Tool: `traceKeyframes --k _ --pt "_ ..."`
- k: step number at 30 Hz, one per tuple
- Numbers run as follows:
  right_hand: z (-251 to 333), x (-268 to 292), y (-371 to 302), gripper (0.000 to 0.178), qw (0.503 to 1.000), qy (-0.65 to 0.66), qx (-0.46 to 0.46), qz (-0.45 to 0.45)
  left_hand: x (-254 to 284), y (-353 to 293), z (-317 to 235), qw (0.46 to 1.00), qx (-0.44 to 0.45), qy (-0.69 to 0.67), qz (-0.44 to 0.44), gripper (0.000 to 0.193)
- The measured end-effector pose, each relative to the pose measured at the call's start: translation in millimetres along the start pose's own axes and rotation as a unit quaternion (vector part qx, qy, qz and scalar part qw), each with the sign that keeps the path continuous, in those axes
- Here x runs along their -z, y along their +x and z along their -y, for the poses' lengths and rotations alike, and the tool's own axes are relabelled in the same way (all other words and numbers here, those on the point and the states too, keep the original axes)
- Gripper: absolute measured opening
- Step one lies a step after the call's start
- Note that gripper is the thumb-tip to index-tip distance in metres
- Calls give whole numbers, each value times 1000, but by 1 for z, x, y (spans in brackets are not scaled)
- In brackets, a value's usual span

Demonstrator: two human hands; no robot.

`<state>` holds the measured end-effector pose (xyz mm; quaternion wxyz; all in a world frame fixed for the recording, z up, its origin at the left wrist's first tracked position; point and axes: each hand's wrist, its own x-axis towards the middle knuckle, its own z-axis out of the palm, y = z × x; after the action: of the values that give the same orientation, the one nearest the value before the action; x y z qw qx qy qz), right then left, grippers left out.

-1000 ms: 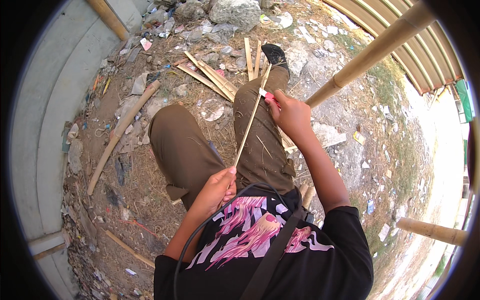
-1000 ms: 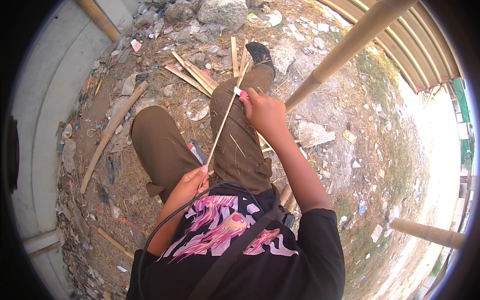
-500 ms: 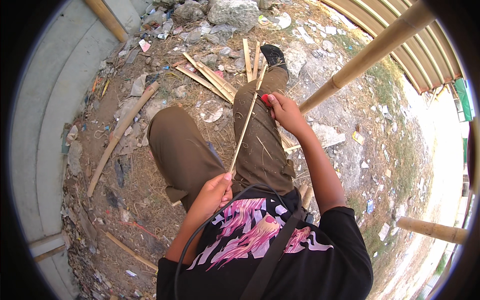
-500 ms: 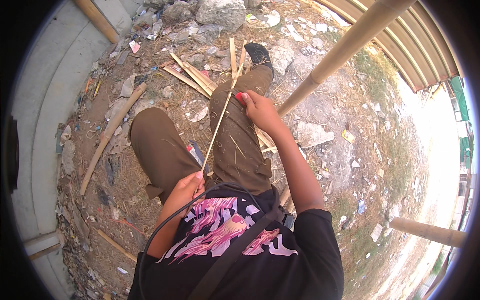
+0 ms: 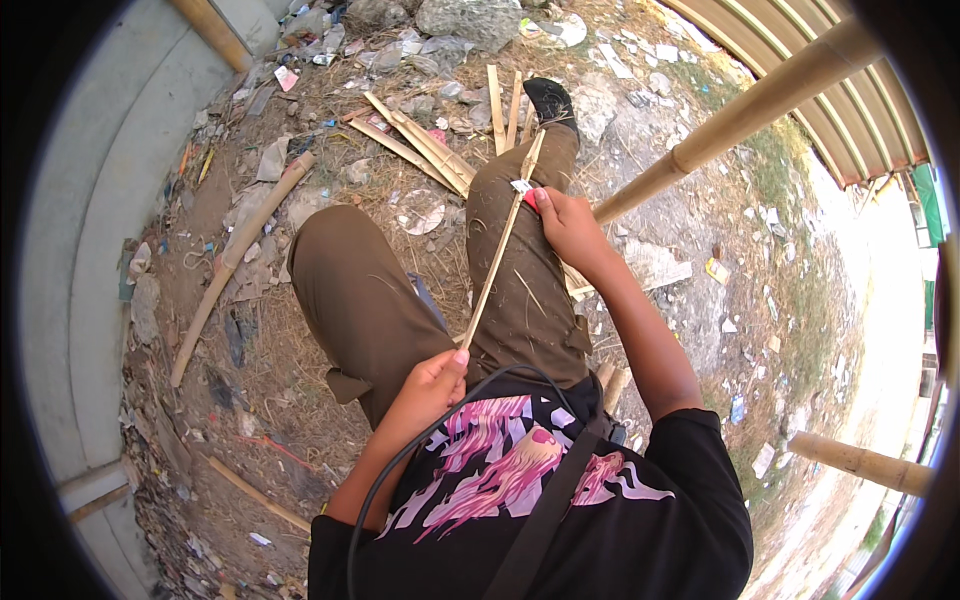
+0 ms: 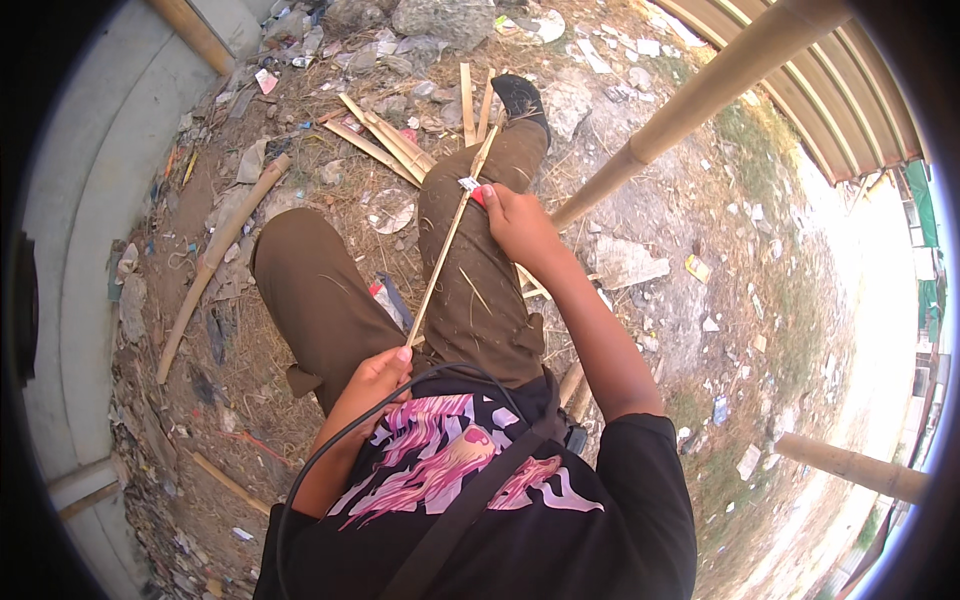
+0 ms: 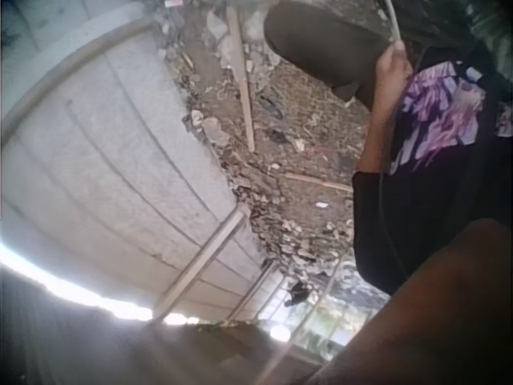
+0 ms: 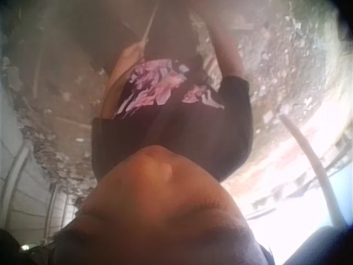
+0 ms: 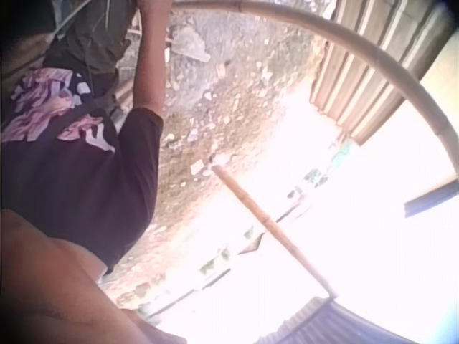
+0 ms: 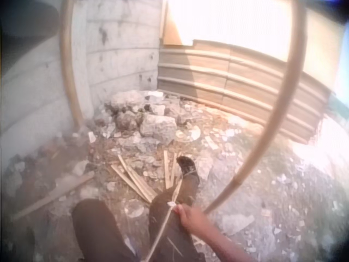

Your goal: The person sits on the ground and uses a red utility knife to shave and smooth a thin bamboo stick. They hold the stick with their left hand and scrape along its length with the knife in their right hand, removing thin strips of bamboo.

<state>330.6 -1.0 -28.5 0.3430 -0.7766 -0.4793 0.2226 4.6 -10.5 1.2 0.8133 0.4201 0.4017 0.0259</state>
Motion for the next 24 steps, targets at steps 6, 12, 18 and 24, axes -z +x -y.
traceKeyframes --k 6,12,18,24 --pt "-7 2 0 45 996 36 42 67 -4 -2 -2 1000 0 12 -10 41" --pt "-15 -11 -12 46 990 142 -8 24 -7 7 2 1000 -15 -16 -16 40" --pt "-9 3 1 45 998 57 -33 -21 -6 5 4 999 -19 -22 -24 39" --pt "12 5 -15 43 994 -103 0 -35 -7 7 9 999 -27 12 -31 37"
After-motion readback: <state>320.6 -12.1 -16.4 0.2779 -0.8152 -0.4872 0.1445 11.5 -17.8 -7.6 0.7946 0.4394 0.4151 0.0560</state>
